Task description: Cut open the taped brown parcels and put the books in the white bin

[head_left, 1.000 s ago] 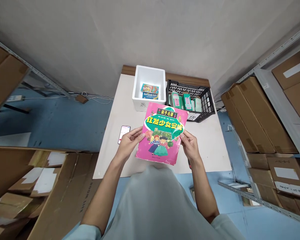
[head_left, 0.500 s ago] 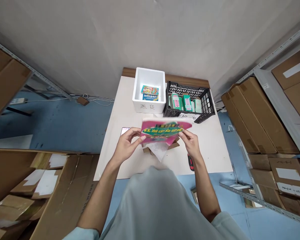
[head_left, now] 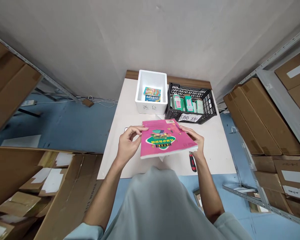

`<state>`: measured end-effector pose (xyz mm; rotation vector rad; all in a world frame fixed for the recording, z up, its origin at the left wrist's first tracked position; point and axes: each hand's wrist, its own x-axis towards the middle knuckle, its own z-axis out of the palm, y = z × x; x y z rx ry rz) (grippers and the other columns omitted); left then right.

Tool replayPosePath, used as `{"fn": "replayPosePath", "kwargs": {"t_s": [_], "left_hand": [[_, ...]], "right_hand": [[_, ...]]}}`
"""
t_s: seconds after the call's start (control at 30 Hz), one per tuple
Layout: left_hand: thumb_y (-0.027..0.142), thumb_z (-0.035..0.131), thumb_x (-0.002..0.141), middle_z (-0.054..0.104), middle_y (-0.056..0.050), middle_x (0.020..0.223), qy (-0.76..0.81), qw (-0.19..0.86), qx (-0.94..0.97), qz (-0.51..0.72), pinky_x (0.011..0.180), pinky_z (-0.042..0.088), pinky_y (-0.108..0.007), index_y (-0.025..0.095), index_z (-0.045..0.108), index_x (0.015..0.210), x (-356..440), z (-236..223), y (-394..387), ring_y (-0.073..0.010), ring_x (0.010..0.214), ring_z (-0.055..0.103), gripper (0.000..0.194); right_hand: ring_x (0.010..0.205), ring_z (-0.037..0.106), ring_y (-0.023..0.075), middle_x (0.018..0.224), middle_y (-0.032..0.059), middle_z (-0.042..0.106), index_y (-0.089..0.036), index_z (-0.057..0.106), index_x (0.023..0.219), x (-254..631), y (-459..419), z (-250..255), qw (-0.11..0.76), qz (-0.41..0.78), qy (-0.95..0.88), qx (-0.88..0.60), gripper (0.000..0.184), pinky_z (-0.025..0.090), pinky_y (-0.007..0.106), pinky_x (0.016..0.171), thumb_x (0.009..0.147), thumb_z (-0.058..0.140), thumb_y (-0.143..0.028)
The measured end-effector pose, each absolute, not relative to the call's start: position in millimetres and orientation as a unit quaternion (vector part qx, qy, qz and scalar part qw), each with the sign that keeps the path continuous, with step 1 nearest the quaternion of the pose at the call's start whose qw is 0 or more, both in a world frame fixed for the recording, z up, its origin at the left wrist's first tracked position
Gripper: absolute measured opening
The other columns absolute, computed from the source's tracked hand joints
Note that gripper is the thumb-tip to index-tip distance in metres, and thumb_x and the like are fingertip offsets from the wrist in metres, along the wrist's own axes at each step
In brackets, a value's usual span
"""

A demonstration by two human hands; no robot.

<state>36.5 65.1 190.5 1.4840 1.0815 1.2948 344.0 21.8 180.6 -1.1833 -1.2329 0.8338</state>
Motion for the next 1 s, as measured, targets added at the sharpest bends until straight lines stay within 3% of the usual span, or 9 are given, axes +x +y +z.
{"fn": "replayPosePath", "kwargs": {"t_s": [0.13,0.23,0.37,0.43,0.5,0.57,0.67,0.8,1.0], "left_hand": [[0.051,0.088,0.093,0.077,-0.006,0.091,0.448,0.436,0.603,0.495,0.08,0.062,-0.032,0.023,0.053,0.07,36.5,195.3,63.5,-0.0204,0.09,0.074,0.049],[0.059,0.087,0.093,0.08,-0.007,0.096,0.448,0.467,0.615,0.451,0.076,0.06,-0.029,0.021,0.075,0.084,34.8,199.3,62.2,-0.0199,0.089,0.073,0.04],[0.067,0.078,0.099,0.085,-0.011,0.122,0.47,0.511,0.605,0.391,0.078,0.063,-0.031,0.022,0.087,0.122,29.2,202.9,58.7,-0.0213,0.091,0.075,0.052],[0.069,0.076,0.099,0.085,-0.012,0.124,0.464,0.541,0.586,0.385,0.078,0.065,-0.033,0.021,0.087,0.126,27.1,203.4,57.5,-0.0221,0.092,0.076,0.056],[0.068,0.084,0.093,0.085,-0.013,0.125,0.453,0.57,0.561,0.393,0.081,0.067,-0.034,0.02,0.087,0.128,27.5,203.7,57.2,-0.0252,0.1,0.079,0.059],[0.064,0.093,0.083,0.086,-0.014,0.119,0.452,0.582,0.538,0.409,0.083,0.068,-0.035,0.019,0.088,0.121,30.8,204.1,57.7,-0.0268,0.102,0.08,0.06],[0.06,0.099,0.076,0.084,-0.009,0.087,0.481,0.566,0.517,0.425,0.072,0.065,-0.032,0.019,0.086,0.094,38.2,205.3,58.9,-0.0212,0.077,0.076,0.047],[0.063,0.093,0.08,0.065,0.0,0.054,0.521,0.568,0.484,0.414,0.052,0.052,-0.026,0.021,0.077,0.078,44.7,204.1,60.2,-0.0136,0.049,0.057,0.046],[0.075,0.091,0.077,0.067,0.0,0.054,0.534,0.572,0.467,0.412,0.048,0.049,-0.026,0.021,0.074,0.082,47.9,193.9,64.2,-0.0139,0.045,0.058,0.057]], "right_hand": [[0.093,0.084,0.0271,0.098,0.0056,0.089,-0.025,0.085,0.105,341.9,19.4,172.9,0.597,0.348,-0.453,-0.563,0.04,0.071,0.042,0.087,0.086,0.096,-0.059],[0.084,0.081,0.0225,0.093,0.0039,0.086,-0.026,0.082,0.1,342.5,16.8,174.7,0.601,0.35,-0.445,-0.564,0.039,0.068,0.035,0.077,0.086,0.097,-0.059],[0.11,0.082,0.0268,0.114,0.0084,0.088,-0.026,0.089,0.11,349.1,10.6,184.9,0.55,0.375,-0.486,-0.567,0.037,0.068,0.038,0.094,0.099,0.082,-0.061],[0.118,0.081,0.0276,0.125,0.0078,0.087,-0.028,0.09,0.119,352.1,8.2,187.6,0.541,0.409,-0.487,-0.55,0.039,0.068,0.04,0.103,0.096,0.084,-0.059],[0.111,0.083,0.0268,0.124,0.0066,0.087,-0.028,0.091,0.12,352.7,7.4,188.1,0.544,0.439,-0.473,-0.536,0.043,0.068,0.04,0.103,0.086,0.093,-0.055],[0.1,0.084,0.0258,0.115,0.006,0.089,-0.027,0.092,0.113,350.2,8.3,188.4,0.551,0.442,-0.454,-0.543,0.043,0.07,0.039,0.095,0.077,0.099,-0.049],[0.075,0.079,0.0231,0.084,0.0044,0.085,-0.023,0.09,0.094,342.3,11.6,191.2,0.546,0.427,-0.429,-0.579,0.033,0.069,0.036,0.073,0.077,0.098,-0.051],[0.045,0.06,0.0149,0.057,-0.0013,0.069,-0.021,0.085,0.086,330.3,14.7,195.0,0.516,0.458,-0.39,-0.61,0.047,0.05,0.029,0.045,0.078,0.096,-0.066],[0.047,0.063,0.0144,0.058,-0.001,0.069,-0.022,0.077,0.081,321.4,15.1,188.0,0.505,0.481,-0.377,-0.61,0.061,0.047,0.026,0.046,0.074,0.095,-0.08]]}}
